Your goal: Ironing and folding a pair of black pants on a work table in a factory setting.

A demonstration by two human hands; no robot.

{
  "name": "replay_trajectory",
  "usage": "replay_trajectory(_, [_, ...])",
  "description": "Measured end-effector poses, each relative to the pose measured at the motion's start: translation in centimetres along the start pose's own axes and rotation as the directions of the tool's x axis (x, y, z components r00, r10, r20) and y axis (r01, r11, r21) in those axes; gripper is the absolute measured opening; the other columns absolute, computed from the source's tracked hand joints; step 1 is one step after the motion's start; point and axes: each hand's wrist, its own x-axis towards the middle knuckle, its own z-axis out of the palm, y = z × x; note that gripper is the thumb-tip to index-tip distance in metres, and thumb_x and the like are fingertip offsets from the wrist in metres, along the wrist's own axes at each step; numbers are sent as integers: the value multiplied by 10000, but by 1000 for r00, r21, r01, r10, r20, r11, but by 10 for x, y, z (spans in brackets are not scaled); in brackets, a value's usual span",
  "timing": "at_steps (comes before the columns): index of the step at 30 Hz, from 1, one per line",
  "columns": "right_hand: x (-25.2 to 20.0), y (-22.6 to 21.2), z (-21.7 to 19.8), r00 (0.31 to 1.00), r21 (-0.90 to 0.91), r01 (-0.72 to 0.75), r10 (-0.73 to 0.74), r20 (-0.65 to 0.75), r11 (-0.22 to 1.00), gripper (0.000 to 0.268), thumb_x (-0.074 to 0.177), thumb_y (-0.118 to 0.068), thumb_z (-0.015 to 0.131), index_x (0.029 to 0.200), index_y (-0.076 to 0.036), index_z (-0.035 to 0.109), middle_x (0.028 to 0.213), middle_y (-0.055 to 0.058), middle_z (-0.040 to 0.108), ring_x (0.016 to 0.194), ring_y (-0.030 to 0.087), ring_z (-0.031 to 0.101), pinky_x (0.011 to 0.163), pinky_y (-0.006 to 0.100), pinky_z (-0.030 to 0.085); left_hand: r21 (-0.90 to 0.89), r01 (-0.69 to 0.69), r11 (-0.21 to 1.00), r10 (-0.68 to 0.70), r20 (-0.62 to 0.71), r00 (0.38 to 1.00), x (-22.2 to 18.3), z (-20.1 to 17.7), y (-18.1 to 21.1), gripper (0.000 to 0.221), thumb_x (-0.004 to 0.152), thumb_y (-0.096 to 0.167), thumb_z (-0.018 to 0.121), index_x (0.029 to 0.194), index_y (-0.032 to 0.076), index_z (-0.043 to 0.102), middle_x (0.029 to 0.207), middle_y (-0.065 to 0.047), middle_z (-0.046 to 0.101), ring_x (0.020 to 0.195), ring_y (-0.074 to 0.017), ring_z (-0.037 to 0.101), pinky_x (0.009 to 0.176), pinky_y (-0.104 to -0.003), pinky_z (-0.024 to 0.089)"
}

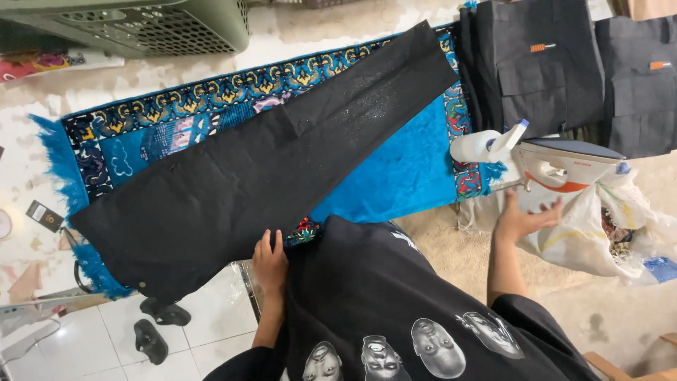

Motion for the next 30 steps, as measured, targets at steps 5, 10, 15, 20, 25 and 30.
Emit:
replay_trajectory(5, [60,65,17,948,81,-317,314,52,945,1127,856,-174,1068,1575,-100,203,1565,200,389,1443,323,492,1130,444,522,-86,62,994,-53,110,992,-11,11,-7,506,909,-47,546,1395,78,609,1191,-139,609,927,-364,611,756,-446,538])
replay_trajectory(10, [90,21,26,840,255,-543,510,186,800,930,930,-68,942,1565,-148,268,1602,94,465,1444,261,556,1186,389,500,59,99,993,-100,21,995,-1,-18,-8,524,792,62,532,1308,50,623,1270,-158,598,970,-362,613,797,-451,524])
replay_trajectory(15, [91,4,19,792,332,-606,589,161,723,299,922,-155,778,1167,-158,606,973,-59,779,908,67,802,875,278,667,220,54,974,-77,99,992,-3,-33,-19,819,747,280,555,1523,28,494,1590,-240,441,1263,-364,556,1077,-500,470])
replay_trajectory(20, [33,36,-38,883,268,-427,461,-81,864,201,871,-138,808,1042,-88,714,884,24,791,692,84,724,580,275,598,143,11,990,-55,312,948,-11,-17,-24,946,751,219,668,1623,117,313,1703,-121,268,1490,-311,368,1245,-478,304])
replay_trajectory(25, [-57,35,-123,910,-135,-392,405,85,910,239,897,-253,848,957,-94,680,851,-6,659,681,54,581,496,286,493,43,0,999,-15,358,933,-16,1,-28,960,761,124,575,1654,184,228,1731,-33,199,1564,-276,248,1285,-483,204])
replay_trajectory(30, [-83,-28,-131,465,-382,-87,377,801,920,408,908,-194,617,1283,-32,621,831,172,702,768,241,702,732,374,497,-112,64,992,-19,362,932,-16,4,-29,961,747,-4,514,1649,190,245,1733,-1,186,1585,-248,181,1298,-477,151])
